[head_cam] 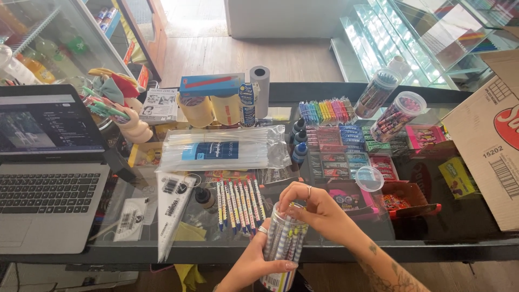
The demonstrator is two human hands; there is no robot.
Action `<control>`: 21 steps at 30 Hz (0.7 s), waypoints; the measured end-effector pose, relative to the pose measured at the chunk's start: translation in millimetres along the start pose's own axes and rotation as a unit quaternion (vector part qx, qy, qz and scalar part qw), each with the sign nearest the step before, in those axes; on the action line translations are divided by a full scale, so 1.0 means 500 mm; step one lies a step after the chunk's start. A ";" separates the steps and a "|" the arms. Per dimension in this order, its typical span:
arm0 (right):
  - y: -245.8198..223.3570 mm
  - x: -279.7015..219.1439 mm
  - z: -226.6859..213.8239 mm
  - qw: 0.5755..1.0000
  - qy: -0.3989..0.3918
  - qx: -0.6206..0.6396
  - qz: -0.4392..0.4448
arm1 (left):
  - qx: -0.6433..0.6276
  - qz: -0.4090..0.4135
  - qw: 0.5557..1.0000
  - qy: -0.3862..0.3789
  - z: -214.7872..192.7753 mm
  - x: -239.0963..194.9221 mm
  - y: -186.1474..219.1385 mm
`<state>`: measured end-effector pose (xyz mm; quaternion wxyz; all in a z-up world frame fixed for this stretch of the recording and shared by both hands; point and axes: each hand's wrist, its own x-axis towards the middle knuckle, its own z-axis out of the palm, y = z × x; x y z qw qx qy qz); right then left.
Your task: The person sorts various pens and pencils into plastic containers, grouping them by color and pattern.
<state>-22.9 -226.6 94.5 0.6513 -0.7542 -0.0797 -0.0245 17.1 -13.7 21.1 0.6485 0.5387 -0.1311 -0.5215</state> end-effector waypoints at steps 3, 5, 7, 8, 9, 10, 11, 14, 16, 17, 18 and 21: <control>0.006 -0.003 -0.005 0.997 -0.015 -0.074 0.031 | 0.017 -0.037 0.999 0.003 0.001 0.002 0.002; 0.002 -0.007 -0.009 0.999 -0.003 -0.049 0.013 | -0.015 -0.042 0.999 0.006 -0.005 0.007 -0.004; -0.007 -0.009 -0.014 0.998 0.014 -0.045 0.038 | -0.021 -0.034 0.999 0.009 -0.008 0.006 -0.003; -0.012 -0.011 -0.017 0.997 0.032 -0.042 0.063 | -0.026 -0.026 0.999 0.011 -0.010 0.005 -0.003; -0.009 -0.012 -0.016 0.997 0.032 -0.041 0.064 | -0.026 -0.027 0.999 0.011 -0.016 0.006 -0.005; -0.006 -0.012 -0.015 0.998 0.012 -0.035 0.046 | 0.005 -0.077 0.997 0.020 -0.022 0.009 -0.006; -0.004 -0.012 -0.015 0.999 -0.008 -0.029 0.029 | 0.037 -0.126 0.991 0.028 -0.028 0.011 -0.007; -0.009 -0.013 -0.016 0.997 -0.011 0.047 0.066 | -0.036 -0.076 0.996 -0.006 -0.015 0.014 -0.009; -0.002 -0.008 -0.022 0.998 -0.006 0.038 0.048 | -0.029 -0.077 0.997 -0.005 -0.016 0.015 -0.007; 0.001 -0.007 -0.025 0.999 -0.001 0.028 0.031 | -0.022 -0.079 0.997 -0.004 -0.017 0.017 -0.006; 0.009 -0.009 -0.032 0.999 -0.001 0.028 0.031 | -0.022 -0.080 0.997 -0.004 -0.027 0.021 -0.015; 0.033 -0.015 -0.056 0.995 0.033 -0.093 0.007 | -0.044 -0.096 0.994 -0.021 -0.043 0.028 -0.016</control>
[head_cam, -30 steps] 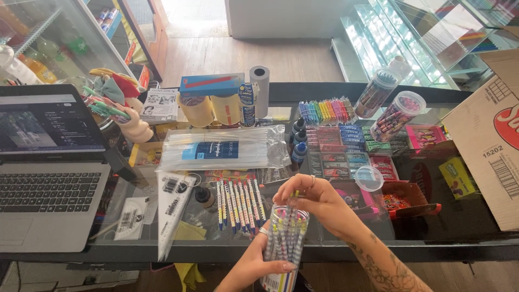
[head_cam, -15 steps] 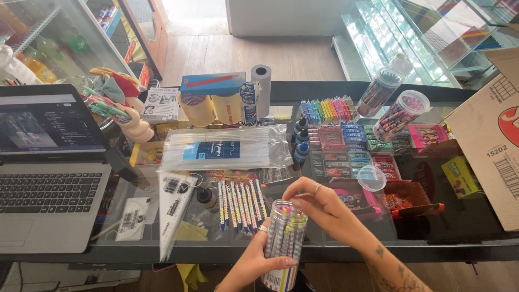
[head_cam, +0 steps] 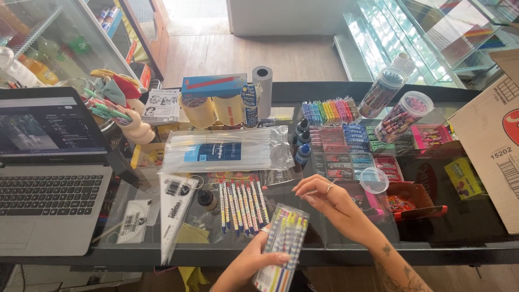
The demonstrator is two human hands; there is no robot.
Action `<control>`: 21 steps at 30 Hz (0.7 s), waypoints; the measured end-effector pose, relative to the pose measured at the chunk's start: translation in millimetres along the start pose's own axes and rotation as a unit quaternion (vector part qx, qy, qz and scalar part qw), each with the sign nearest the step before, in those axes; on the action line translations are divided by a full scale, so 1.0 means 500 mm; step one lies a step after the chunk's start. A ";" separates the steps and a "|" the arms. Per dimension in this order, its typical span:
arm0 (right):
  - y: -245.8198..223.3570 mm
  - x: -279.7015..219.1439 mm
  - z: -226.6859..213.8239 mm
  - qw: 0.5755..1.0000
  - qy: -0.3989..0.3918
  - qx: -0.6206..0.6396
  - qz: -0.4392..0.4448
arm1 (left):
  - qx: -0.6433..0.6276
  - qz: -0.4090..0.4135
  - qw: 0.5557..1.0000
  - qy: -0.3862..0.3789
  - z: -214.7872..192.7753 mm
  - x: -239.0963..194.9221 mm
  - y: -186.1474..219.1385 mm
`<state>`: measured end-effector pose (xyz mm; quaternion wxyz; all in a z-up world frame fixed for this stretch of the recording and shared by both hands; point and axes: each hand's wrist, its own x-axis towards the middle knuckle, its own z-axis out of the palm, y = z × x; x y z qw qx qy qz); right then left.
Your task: The person sorts various pens and pencils into plastic containers, grouping them by color and pattern.
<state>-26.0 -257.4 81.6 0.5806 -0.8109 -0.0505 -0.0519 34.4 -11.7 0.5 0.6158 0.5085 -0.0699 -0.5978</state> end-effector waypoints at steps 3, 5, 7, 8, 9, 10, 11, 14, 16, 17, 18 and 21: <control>0.030 -0.009 -0.012 1.000 0.020 -0.012 0.015 | 0.128 -0.035 0.989 0.064 0.016 -0.024 0.034; 0.045 -0.016 -0.013 0.998 0.005 0.060 0.026 | 0.139 -0.076 0.987 0.040 0.022 -0.046 0.051; 0.059 -0.024 -0.013 0.996 -0.003 0.073 0.051 | 0.182 -0.030 0.982 0.047 0.021 -0.043 0.050; 0.067 -0.030 -0.011 0.993 -0.011 0.088 0.076 | 0.224 0.016 0.973 0.054 0.020 -0.043 0.047; 0.057 -0.034 -0.009 0.993 -0.011 0.087 0.077 | 0.224 0.016 0.973 0.053 0.004 -0.037 0.038; 0.047 -0.039 -0.008 0.990 -0.062 0.111 0.056 | 0.169 0.021 0.985 0.000 -0.012 -0.031 0.028; 0.037 -0.046 -0.006 0.984 -0.112 0.134 0.035 | 0.114 0.025 0.992 -0.054 -0.028 -0.024 0.019; 0.009 -0.060 0.007 0.955 -0.195 0.222 0.001 | 0.193 -0.030 0.977 -0.086 -0.023 -0.029 0.049; 0.016 -0.066 0.019 0.967 -0.150 0.204 -0.020 | 0.179 0.046 0.979 -0.082 -0.044 0.006 0.038; 0.019 -0.069 0.023 0.977 -0.103 0.184 -0.041 | 0.165 0.123 0.975 -0.079 -0.053 0.026 0.035; 0.025 -0.080 0.030 0.977 -0.102 0.183 -0.041 | 0.166 0.123 0.975 -0.080 -0.063 0.023 0.040; 0.019 -0.105 0.060 0.977 0.126 0.171 -0.027 | -0.122 0.274 0.947 -0.111 -0.072 0.021 0.046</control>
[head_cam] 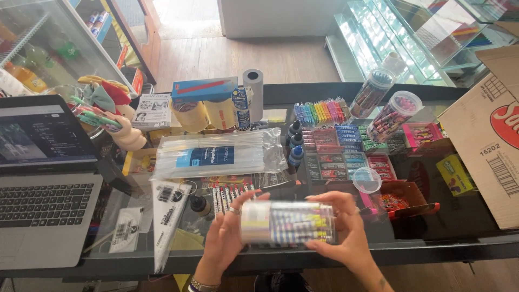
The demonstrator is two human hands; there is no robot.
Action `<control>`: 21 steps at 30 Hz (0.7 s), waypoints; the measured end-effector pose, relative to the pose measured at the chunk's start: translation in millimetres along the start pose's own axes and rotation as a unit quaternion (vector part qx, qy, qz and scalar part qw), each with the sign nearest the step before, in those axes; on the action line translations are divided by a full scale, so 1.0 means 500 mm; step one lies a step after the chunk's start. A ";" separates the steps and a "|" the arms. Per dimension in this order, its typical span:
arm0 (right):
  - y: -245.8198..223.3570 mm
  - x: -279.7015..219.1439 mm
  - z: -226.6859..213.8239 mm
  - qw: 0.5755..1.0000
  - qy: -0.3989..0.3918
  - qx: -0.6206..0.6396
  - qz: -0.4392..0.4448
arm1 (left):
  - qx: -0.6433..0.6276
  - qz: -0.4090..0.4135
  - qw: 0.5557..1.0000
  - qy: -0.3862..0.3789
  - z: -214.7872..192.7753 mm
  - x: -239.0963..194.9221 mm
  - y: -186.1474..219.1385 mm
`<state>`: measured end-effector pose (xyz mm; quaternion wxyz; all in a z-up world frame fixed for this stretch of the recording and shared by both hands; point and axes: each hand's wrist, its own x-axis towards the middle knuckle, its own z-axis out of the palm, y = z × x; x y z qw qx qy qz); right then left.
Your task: The person sorts various pens and pencils into plastic containers, grouping them by color and pattern.
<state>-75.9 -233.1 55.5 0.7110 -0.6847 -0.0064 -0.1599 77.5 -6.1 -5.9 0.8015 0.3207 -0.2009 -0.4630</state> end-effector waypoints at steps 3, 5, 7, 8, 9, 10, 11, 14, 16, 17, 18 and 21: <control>-0.015 -0.018 0.059 0.974 0.204 -0.092 -0.034 | -0.067 0.087 0.993 -0.046 0.014 0.016 -0.044; -0.003 -0.029 0.092 0.943 0.222 -0.207 -0.135 | -0.123 0.121 0.985 0.008 0.020 0.039 -0.098; 0.003 -0.028 0.110 0.929 0.212 -0.238 -0.188 | -0.111 0.121 0.985 0.043 0.058 0.045 -0.075; 0.006 -0.026 0.117 0.910 0.201 -0.270 -0.241 | -0.100 0.121 0.985 0.076 0.077 0.051 -0.064; 0.004 -0.031 0.111 0.910 0.201 -0.270 -0.242 | -0.100 0.122 0.985 0.075 0.068 0.053 -0.064; 0.003 -0.036 0.106 0.899 0.177 -0.322 -0.237 | -0.111 0.079 0.986 0.098 0.059 0.054 -0.064; 0.001 -0.041 0.100 0.886 0.151 -0.373 -0.231 | -0.123 0.037 0.985 0.120 0.050 0.055 -0.064; -0.041 -0.029 0.102 0.835 0.129 -0.473 -0.251 | -0.122 0.009 0.982 0.142 0.006 0.066 -0.073; -0.062 -0.022 0.101 0.829 0.105 -0.496 -0.236 | -0.130 -0.006 0.981 0.147 0.028 0.073 -0.052; -0.072 -0.020 0.100 0.822 0.082 -0.520 -0.218 | -0.138 -0.024 0.979 0.151 0.039 0.076 -0.042; -0.076 -0.014 0.102 0.822 0.082 -0.520 -0.218 | -0.138 -0.024 0.979 0.151 0.041 0.076 -0.039; -0.092 0.002 0.107 0.835 0.055 -0.525 -0.157 | -0.149 -0.063 0.973 0.165 0.045 0.080 -0.036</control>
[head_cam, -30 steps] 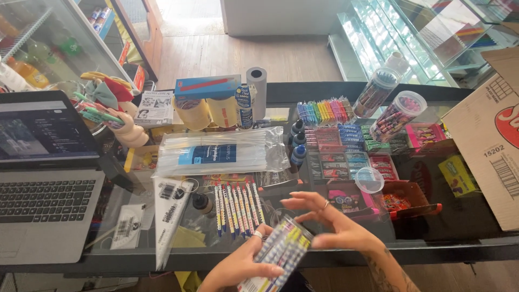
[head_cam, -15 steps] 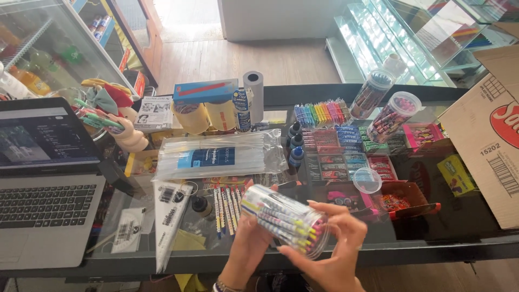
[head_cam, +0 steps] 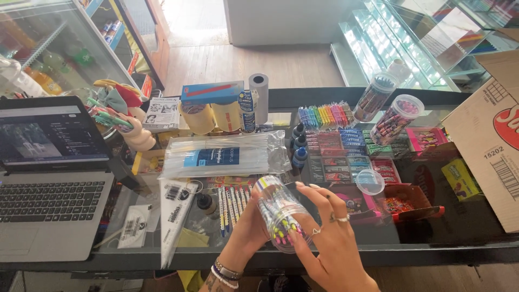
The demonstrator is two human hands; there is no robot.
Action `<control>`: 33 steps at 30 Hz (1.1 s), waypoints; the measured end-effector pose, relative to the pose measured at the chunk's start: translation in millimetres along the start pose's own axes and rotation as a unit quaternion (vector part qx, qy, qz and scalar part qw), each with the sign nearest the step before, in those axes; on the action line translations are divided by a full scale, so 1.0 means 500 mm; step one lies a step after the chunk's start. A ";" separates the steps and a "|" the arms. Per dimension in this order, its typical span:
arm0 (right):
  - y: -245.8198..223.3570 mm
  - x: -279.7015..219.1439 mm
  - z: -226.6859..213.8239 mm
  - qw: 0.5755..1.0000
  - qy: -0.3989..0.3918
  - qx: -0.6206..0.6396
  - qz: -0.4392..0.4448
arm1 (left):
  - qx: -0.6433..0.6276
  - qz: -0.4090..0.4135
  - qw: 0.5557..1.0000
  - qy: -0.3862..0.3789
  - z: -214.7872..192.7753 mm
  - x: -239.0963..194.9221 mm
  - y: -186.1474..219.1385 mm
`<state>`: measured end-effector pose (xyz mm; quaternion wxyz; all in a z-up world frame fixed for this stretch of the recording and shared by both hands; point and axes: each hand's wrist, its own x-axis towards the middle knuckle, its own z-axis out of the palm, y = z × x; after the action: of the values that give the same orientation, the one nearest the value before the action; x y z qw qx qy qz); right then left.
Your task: The person sorts various pens and pencils into plastic containers, grouping them by color and pattern.
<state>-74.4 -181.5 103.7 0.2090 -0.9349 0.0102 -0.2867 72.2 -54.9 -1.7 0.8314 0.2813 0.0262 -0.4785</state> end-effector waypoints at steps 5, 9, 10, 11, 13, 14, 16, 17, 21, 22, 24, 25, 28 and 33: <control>0.001 0.002 0.005 0.993 -0.045 0.105 0.022 | -0.024 0.005 1.000 -0.020 -0.028 0.016 -0.013; 0.003 0.001 -0.002 0.997 -0.022 0.070 -0.019 | -0.042 0.004 0.998 -0.049 -0.006 0.009 -0.004; 0.005 -0.001 -0.001 0.998 -0.013 0.051 -0.020 | -0.043 0.001 0.998 -0.052 -0.006 0.009 -0.004; 0.008 -0.003 0.000 0.999 -0.005 0.033 -0.020 | -0.045 -0.001 0.997 -0.055 -0.006 0.009 -0.004; 0.002 0.004 -0.001 0.999 -0.001 0.003 -0.035 | -0.033 -0.002 0.999 -0.035 -0.002 0.004 0.001; 0.000 0.008 -0.002 0.998 0.003 -0.026 -0.049 | -0.021 -0.004 1.000 -0.015 0.001 0.002 0.004; -0.003 0.014 -0.005 0.998 -0.029 -0.001 -0.052 | -0.022 -0.005 0.999 -0.034 -0.010 0.006 0.000; -0.005 0.017 -0.007 0.996 -0.060 0.024 -0.055 | -0.023 -0.006 0.998 -0.053 -0.015 0.007 -0.002; 0.004 0.005 0.005 0.996 -0.052 0.050 -0.054 | -0.033 -0.019 0.999 -0.021 -0.014 0.012 -0.006; 0.005 0.002 0.006 0.997 -0.041 0.045 -0.056 | -0.038 -0.015 0.999 -0.031 -0.014 0.012 -0.006; 0.007 -0.001 0.008 0.997 -0.031 0.039 -0.057 | -0.043 -0.011 0.998 -0.041 -0.009 0.011 -0.004; 0.007 -0.003 0.010 0.997 -0.007 0.040 -0.066 | -0.045 -0.011 0.998 -0.037 -0.004 0.009 -0.003; 0.009 -0.009 0.014 0.996 0.028 0.035 -0.073 | -0.044 -0.011 0.998 -0.039 0.001 0.009 -0.002; 0.004 -0.006 0.010 0.996 0.050 0.011 -0.073 | -0.054 -0.016 0.998 -0.025 0.000 0.012 -0.002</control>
<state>-74.0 -180.9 97.5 0.1975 -0.9152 -0.0506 -0.3475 74.5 -60.1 -4.1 0.8381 0.2236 0.0352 -0.4964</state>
